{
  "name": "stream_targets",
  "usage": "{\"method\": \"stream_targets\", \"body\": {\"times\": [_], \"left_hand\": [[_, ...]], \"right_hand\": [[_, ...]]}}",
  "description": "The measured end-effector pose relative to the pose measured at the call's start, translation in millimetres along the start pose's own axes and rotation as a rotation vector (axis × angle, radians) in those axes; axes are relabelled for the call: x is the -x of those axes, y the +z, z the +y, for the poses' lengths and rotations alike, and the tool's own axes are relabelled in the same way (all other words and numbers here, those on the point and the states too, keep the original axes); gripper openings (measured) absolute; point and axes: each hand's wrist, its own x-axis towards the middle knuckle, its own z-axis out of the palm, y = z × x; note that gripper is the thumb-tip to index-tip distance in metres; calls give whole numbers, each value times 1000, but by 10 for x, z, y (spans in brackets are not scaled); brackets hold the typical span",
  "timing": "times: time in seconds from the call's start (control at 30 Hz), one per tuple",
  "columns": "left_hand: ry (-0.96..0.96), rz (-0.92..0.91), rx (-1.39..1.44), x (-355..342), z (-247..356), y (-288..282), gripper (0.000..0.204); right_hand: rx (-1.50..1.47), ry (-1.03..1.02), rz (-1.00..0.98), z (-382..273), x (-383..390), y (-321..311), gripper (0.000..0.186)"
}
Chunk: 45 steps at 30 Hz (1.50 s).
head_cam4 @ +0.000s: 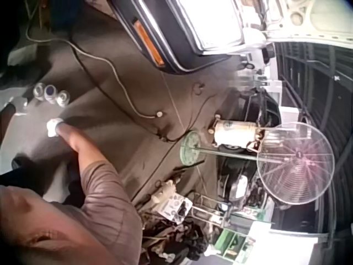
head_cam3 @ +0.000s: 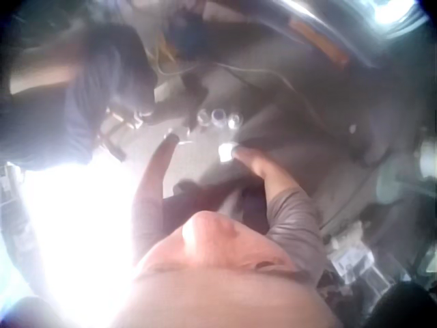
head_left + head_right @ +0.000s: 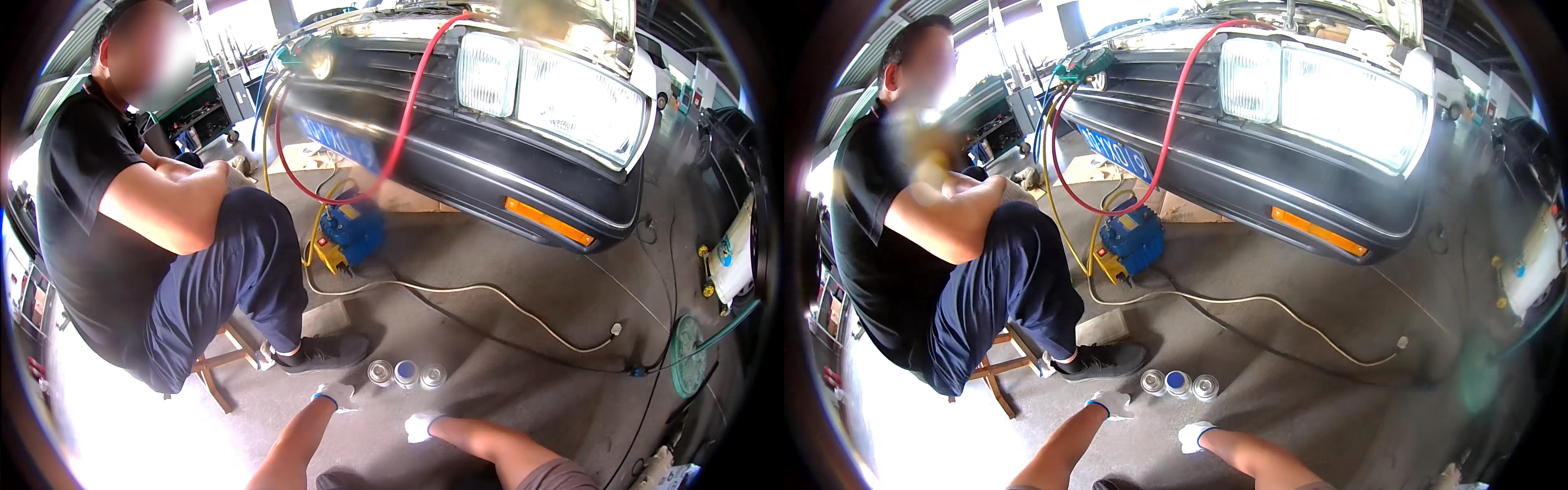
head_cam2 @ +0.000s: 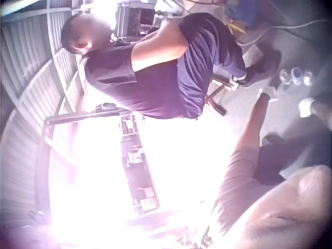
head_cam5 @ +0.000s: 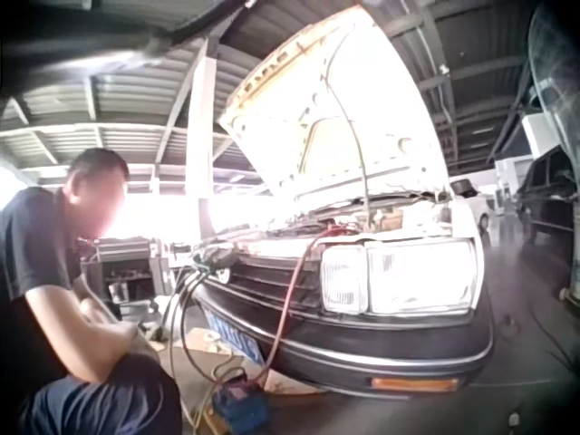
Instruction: The person sets cans onto the ground, rests a gloved hand on the front bumper of the car, and waits while another person works on the vehicle's air conditioning system.
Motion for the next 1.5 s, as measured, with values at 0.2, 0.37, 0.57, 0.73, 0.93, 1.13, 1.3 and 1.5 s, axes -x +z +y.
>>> {"method": "stream_targets", "body": {"times": [0.2, 0.37, 0.57, 0.73, 0.93, 1.13, 1.3, 1.5], "left_hand": [[5, 3, 2, -32, 111, -27, 71], [10, -20, -5, -13, 123, -62, 71], [10, -35, 3, -11, 101, -6, 71], [26, -28, -1, -54, 78, 9, 71], [33, -26, 5, -26, 42, -35, 71], [10, 3, 5, 34, 162, -103, 66], [42, -303, -6, -34, 430, 32, 61], [452, -830, -46, 139, 1758, 379, 56]], "right_hand": [[15, -14, -8, 63, -43, 58, 43], [17, -10, 2, 81, -66, 63, 44], [28, -20, 10, 37, -17, 38, 43], [13, -11, 13, 93, -70, 82, 43], [6, -30, 8, 48, -46, 19, 43], [84, -62, -67, -52, 107, -68, 43], [-44, -148, -169, -192, 760, -463, 41], [-280, -316, 251, 142, 2579, -1474, 41]]}}
